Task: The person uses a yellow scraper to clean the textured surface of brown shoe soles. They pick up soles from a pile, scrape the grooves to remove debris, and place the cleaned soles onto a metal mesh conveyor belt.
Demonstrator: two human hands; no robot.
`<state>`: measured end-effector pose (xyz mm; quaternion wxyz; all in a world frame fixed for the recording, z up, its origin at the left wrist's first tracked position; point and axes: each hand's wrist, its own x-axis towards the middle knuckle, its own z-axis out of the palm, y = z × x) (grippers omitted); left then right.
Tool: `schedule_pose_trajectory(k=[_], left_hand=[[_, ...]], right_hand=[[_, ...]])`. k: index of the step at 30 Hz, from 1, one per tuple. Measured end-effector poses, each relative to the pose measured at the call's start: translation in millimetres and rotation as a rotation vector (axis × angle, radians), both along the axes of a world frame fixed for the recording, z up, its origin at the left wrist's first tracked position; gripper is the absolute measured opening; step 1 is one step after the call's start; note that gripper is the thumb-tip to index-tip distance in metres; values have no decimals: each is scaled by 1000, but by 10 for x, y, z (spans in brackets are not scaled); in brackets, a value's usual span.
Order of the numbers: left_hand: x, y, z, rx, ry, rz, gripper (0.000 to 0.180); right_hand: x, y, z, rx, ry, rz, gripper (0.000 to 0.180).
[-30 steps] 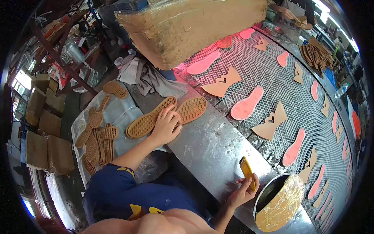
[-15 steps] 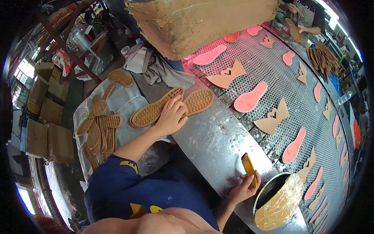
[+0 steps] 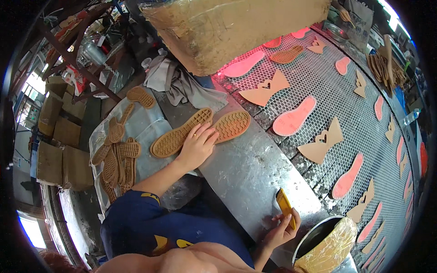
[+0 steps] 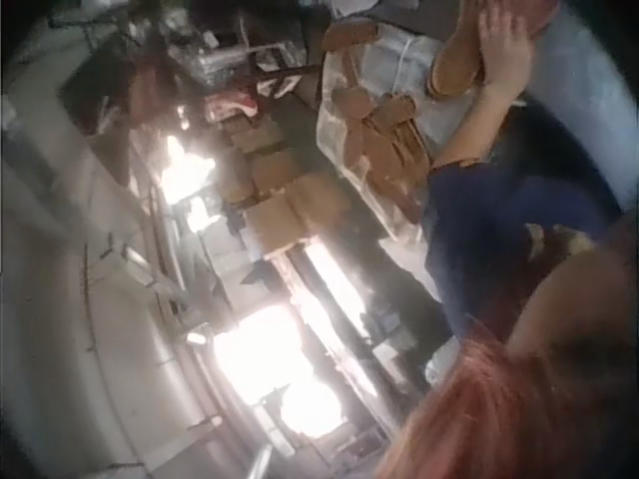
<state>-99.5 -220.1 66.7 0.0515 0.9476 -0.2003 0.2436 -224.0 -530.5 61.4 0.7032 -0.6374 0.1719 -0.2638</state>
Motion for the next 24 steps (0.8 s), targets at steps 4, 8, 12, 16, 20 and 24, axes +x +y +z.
schedule_pose_trajectory(k=[4, 8, 12, 16, 20, 24], left_hand=[[-19, -16, -9, -16, -73, -46, 28], [-269, -154, 197, -129, -143, -84, 25], [-433, -598, 448, -301, -208, -251, 28], [-408, -827, 259, -417, -84, 12, 22], [-391, -851, -180, -618, 229, 26, 34], [-464, -1032, -79, -367, 157, 97, 42]], right_hand=[[-53, -43, -7, -9, -14, 24, 20], [-33, -73, 14, -11, -13, 46, 20], [-93, -139, 26, -20, -96, -49, 21], [-140, -182, 7, -108, -136, -167, 21], [-160, -218, -56, -211, -126, -176, 19], [-165, -271, -79, -283, -207, -160, 20]])
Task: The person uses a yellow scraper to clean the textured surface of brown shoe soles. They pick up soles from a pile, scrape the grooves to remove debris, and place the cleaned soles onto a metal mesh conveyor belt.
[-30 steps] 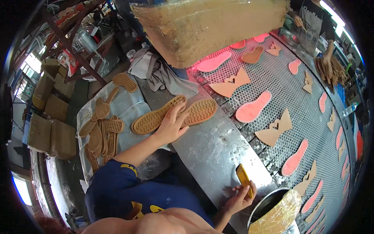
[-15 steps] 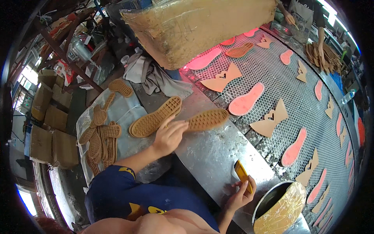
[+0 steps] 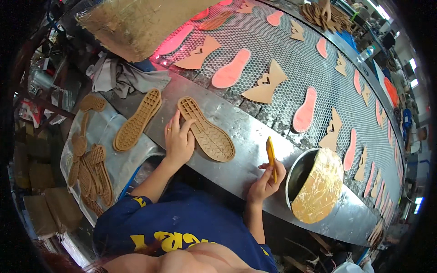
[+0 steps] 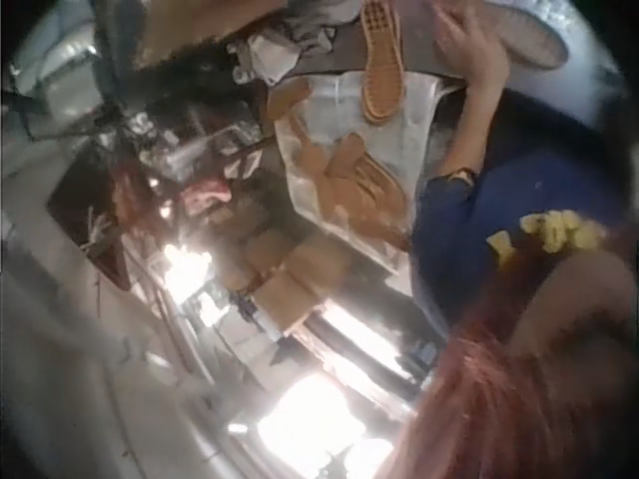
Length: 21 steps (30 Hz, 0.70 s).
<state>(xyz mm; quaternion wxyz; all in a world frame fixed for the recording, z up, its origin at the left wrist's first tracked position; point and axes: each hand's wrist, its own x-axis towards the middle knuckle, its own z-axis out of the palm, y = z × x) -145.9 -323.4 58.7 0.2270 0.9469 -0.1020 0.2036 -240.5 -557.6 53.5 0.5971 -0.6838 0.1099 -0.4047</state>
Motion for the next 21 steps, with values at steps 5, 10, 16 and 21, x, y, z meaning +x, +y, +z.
schedule_pose_trajectory(k=[5, 10, 16, 21], left_hand=[[31, -222, 270, 50, 164, 94, 61], [190, -265, 524, 247, 66, -62, 78], [531, -217, 644, 411, 406, -683, 84], [286, -435, 575, -22, 236, -608, 68]], right_hand=[[-66, -28, 58, -133, -104, 2, 24], [-265, -221, 403, -325, -172, -126, 25], [-570, -624, 683, -173, -159, -354, 15], [-685, -840, 557, -133, 127, -353, 15]])
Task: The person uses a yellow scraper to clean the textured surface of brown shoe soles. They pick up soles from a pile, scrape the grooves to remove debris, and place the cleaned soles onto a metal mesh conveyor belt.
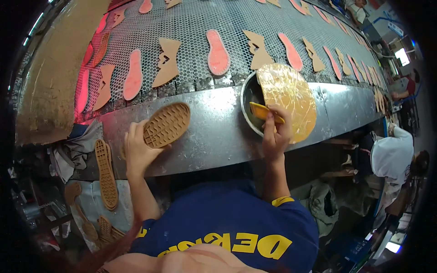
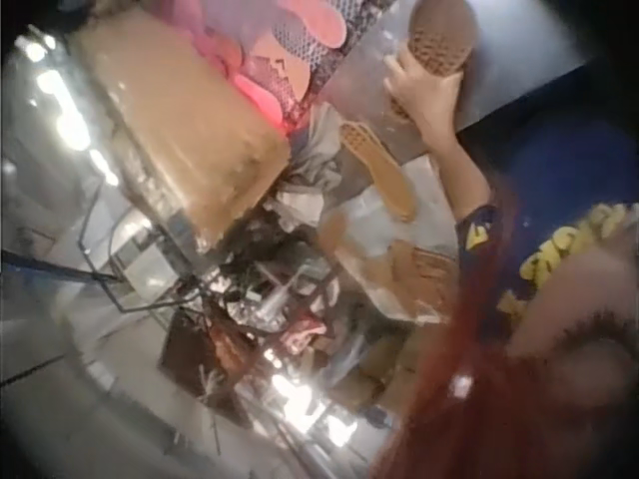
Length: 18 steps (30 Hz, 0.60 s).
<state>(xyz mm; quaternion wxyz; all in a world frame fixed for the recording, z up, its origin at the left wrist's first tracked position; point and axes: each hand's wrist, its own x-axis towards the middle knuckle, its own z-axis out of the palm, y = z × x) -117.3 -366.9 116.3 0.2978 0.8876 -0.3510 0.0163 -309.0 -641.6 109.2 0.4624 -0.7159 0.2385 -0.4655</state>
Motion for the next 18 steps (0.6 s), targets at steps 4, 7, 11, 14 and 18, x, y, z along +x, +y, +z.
schedule_pose_trajectory(k=[4, 7, 11, 14, 18], left_hand=[[-254, 127, -245, -970, 713, 23, 66], [-373, 137, -209, -1424, 996, 95, 75], [-474, 156, -155, -1476, 999, 196, 67], [-504, 166, -53, -1455, 1332, 103, 64], [-506, 7, -64, -1363, 1632, 23, 67]], right_hand=[[81, -52, -72, -213, 177, -66, 12], [61, -33, -45, -47, 242, -57, 11], [80, -107, -82, 5, -9, -38, 10], [58, -166, -135, -10, 0, -40, 11], [25, -175, -92, 95, -58, 7, 12]])
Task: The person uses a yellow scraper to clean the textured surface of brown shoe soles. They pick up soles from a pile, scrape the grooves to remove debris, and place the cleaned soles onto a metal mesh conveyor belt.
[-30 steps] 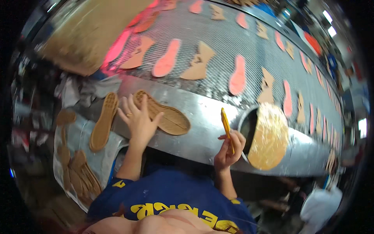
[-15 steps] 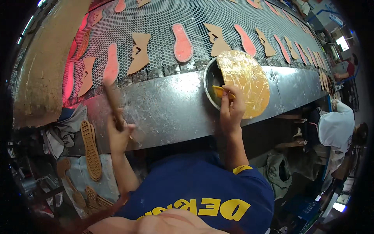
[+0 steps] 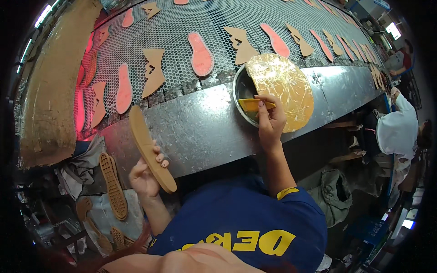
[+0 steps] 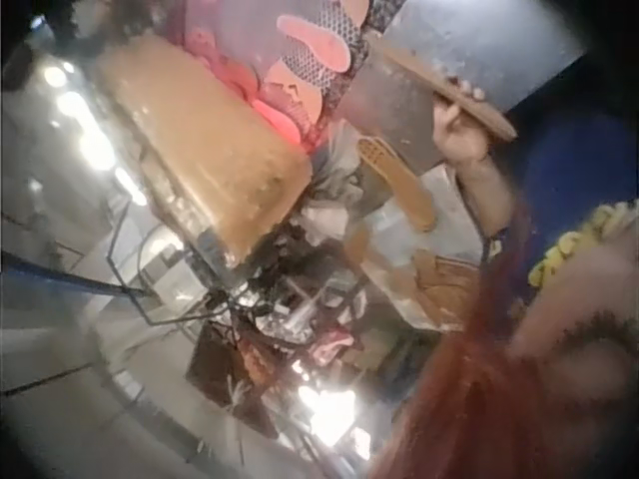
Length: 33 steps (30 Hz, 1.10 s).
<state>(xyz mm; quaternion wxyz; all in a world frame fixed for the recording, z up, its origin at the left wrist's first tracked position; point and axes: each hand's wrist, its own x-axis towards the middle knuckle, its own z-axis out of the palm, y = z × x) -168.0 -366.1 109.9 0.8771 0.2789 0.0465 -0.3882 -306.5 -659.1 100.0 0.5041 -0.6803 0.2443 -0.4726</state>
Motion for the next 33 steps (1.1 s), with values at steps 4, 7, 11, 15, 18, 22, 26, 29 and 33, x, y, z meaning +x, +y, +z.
schedule_pose_trajectory(k=[4, 7, 11, 15, 18, 22, 26, 29, 33], left_hand=[[-39, -145, -445, -226, -186, -46, 64], [-122, -403, -423, -349, -70, -178, 56], [-173, -510, -582, -89, -264, -419, 63], [-235, -546, -613, -142, -255, -472, 76], [-248, -564, -593, -190, -212, -477, 73], [-272, -605, -593, -201, -226, -508, 74], [-308, -637, -617, -220, -262, -551, 74], [-320, -651, -604, -207, -273, -569, 74], [-319, -656, -596, -173, -289, -598, 80]], right_hand=[[8, -3, 64, 186, -94, -53, 13], [22, -70, -13, 306, -321, 5, 15], [209, 258, 14, 121, -376, 154, 20], [320, 485, 2, -459, -125, 193, 31], [439, 583, 5, -459, -79, 303, 29], [467, 560, -46, -425, -54, 304, 27], [455, 534, -75, -423, -43, 289, 26], [410, 512, -105, -390, -56, 289, 26], [384, 519, -121, -401, -78, 271, 25]])
